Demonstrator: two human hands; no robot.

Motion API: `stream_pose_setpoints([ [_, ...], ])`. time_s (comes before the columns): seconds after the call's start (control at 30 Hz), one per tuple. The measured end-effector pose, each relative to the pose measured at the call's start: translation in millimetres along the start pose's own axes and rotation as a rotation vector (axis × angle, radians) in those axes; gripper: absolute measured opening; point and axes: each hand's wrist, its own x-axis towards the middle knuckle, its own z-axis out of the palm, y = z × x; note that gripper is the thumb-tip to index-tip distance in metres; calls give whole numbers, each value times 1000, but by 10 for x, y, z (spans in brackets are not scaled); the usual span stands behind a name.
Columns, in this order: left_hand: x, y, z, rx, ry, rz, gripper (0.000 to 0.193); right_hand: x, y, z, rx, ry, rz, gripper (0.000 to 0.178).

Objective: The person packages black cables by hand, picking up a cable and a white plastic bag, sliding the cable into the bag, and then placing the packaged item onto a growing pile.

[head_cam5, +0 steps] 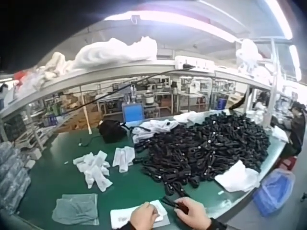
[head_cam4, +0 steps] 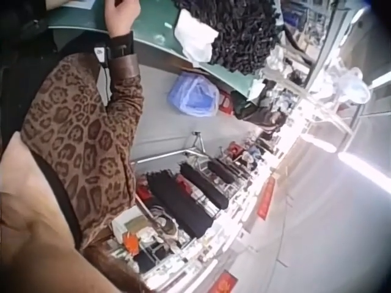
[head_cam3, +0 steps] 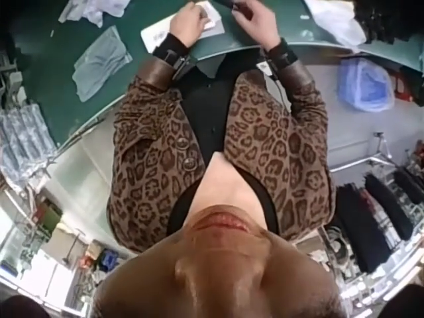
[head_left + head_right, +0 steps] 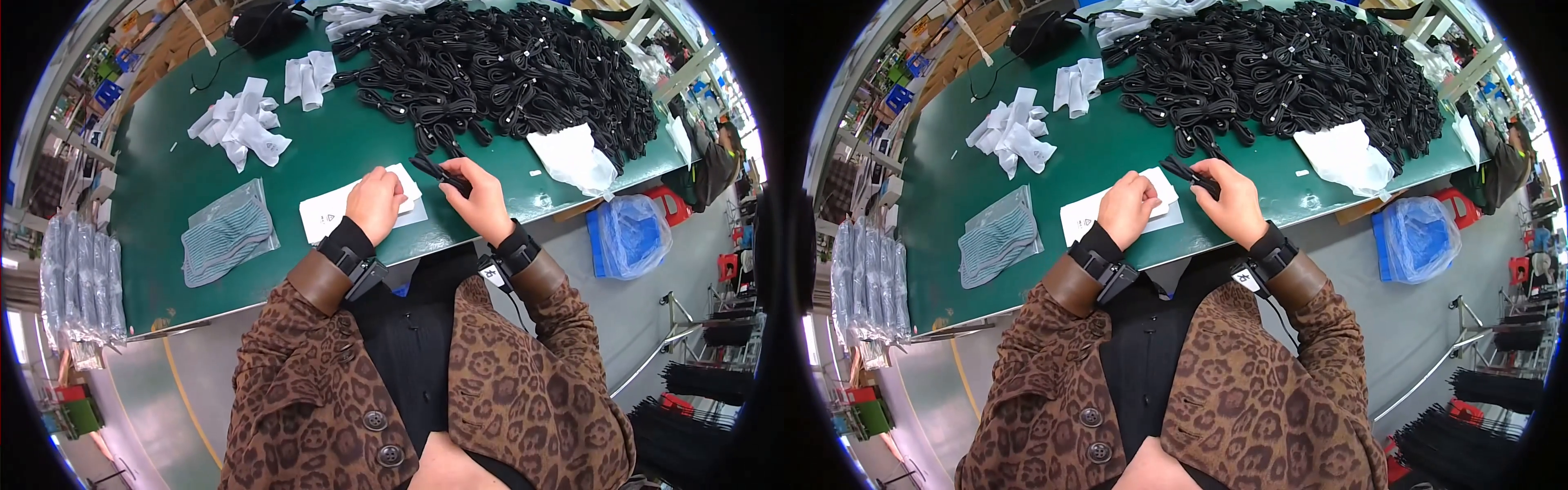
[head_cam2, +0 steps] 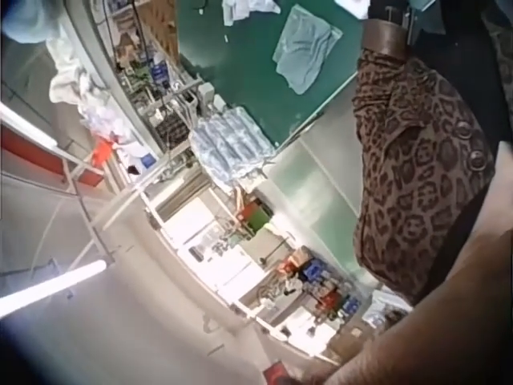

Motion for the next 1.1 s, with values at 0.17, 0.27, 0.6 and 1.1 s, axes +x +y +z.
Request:
stream_pose_setpoints([
  [0.17,-8,-97,-30,-214,21,-123,10,31,-116,-38,-236,-62,-120,29],
  [0.27,-29,-138,-68,-332,53,-173,10,18,-124,-18,-313,-44,-267,32],
  [0.6,-51,-83,-187,-262,39,-130,8,85,-116,21,-474,-36,-447,37],
  [1.1,-99,-84,-240,-262,121,-74,8,141,-164,47,-461,-158,-538,40],
])
